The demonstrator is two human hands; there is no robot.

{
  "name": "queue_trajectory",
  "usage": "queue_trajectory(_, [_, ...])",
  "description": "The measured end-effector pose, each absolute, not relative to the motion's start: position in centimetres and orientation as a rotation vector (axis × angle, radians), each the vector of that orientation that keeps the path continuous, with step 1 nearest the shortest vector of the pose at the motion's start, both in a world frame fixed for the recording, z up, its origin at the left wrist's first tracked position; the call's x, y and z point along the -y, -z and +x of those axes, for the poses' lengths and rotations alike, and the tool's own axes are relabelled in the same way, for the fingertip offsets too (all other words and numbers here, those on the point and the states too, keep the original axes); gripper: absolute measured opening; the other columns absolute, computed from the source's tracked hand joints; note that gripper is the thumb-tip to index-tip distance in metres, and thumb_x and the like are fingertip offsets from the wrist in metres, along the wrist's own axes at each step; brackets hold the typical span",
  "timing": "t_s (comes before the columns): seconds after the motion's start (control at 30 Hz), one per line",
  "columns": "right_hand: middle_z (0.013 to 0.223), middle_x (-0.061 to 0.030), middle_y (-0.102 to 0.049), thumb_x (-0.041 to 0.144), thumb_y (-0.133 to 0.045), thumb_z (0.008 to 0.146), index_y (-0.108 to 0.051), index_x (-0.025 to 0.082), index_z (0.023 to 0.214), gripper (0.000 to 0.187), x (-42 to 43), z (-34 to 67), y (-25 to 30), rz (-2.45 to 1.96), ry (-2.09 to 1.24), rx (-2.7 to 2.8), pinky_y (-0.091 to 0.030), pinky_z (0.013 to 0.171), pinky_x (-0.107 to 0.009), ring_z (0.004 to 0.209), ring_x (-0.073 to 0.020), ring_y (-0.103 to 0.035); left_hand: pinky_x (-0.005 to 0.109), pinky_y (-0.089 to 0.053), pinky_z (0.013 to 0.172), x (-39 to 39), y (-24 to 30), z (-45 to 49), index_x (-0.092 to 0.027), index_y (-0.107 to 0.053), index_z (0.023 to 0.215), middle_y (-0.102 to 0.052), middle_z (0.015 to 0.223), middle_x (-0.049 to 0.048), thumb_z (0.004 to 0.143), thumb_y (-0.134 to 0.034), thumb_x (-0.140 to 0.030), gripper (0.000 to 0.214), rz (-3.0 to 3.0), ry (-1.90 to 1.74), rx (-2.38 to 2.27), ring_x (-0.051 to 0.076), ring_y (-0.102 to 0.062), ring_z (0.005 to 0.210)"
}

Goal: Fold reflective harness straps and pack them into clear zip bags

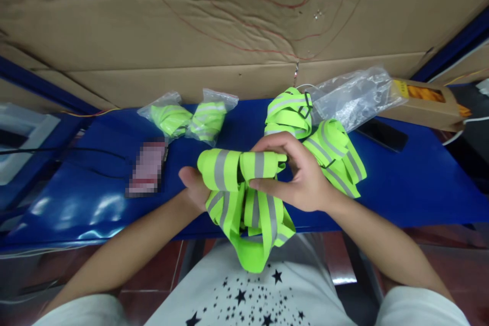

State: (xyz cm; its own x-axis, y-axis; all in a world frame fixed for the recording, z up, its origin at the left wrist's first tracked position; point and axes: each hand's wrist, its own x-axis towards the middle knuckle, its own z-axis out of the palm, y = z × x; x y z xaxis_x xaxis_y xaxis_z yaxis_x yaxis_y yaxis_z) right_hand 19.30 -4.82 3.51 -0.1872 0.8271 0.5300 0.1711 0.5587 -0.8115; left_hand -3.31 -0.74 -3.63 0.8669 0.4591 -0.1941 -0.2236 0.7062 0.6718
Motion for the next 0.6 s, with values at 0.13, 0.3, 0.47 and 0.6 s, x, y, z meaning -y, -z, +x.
queue_trajectory(0.13, [0.12, -0.0044, -0.071, 0.008, -0.08, 0.082, -0.059, 0.032, 0.125, 0.054, 4.6, 19.2, -3.2, -0.73, -0.713, 1.75, -0.06, 0.097, -0.046, 0.114, -0.0288, -0.071, 0.044, -0.054, 0.103, 0.9, 3.6, -3.4, -0.013, -0.075, 0.116, -0.079, 0.112, 0.0127, 0.049, -0.071, -0.096, 0.107, 0.719, -0.404, -0.364, 0.039, -0.067, 0.124])
queue_trajectory(0.3, [0.123, -0.0054, -0.07, 0.006, -0.074, 0.084, -0.057, 0.033, 0.128, 0.054, 4.1, 19.1, -2.9, -0.64, -0.682, 1.825, -0.059, 0.098, -0.049, 0.117, -0.0292, -0.07, 0.041, -0.054, 0.102, 0.4, 3.1, -3.2, -0.012, -0.073, 0.122, -0.079, 0.113, 0.0133, 0.055, -0.077, -0.088, 0.102, 0.736, -0.366, -0.348, 0.038, -0.065, 0.128])
queue_trajectory(0.47, [0.125, -0.0071, -0.071, 0.008, -0.076, 0.085, -0.053, 0.032, 0.131, 0.056, 4.2, 19.3, -2.7, -0.779, -0.58, 1.894, -0.058, 0.1, -0.051, 0.118, -0.0295, -0.07, 0.039, -0.06, 0.088, -0.1, 2.4, -2.8, -0.01, -0.072, 0.123, -0.078, 0.114, 0.017, 0.056, -0.076, -0.088, 0.103, 0.753, -0.354, -0.301, 0.036, -0.073, 0.111])
queue_trajectory(0.6, [0.124, -0.0067, -0.071, 0.011, -0.075, 0.088, -0.052, 0.032, 0.13, 0.052, 4.3, 19.4, -2.8, -0.859, -0.552, 1.886, -0.059, 0.099, -0.049, 0.117, -0.0285, -0.07, 0.039, -0.061, 0.087, -0.1, 1.5, -2.0, -0.012, -0.065, 0.137, -0.076, 0.123, 0.0183, 0.057, -0.076, -0.088, 0.11, 0.756, -0.41, -0.262, 0.036, -0.073, 0.111])
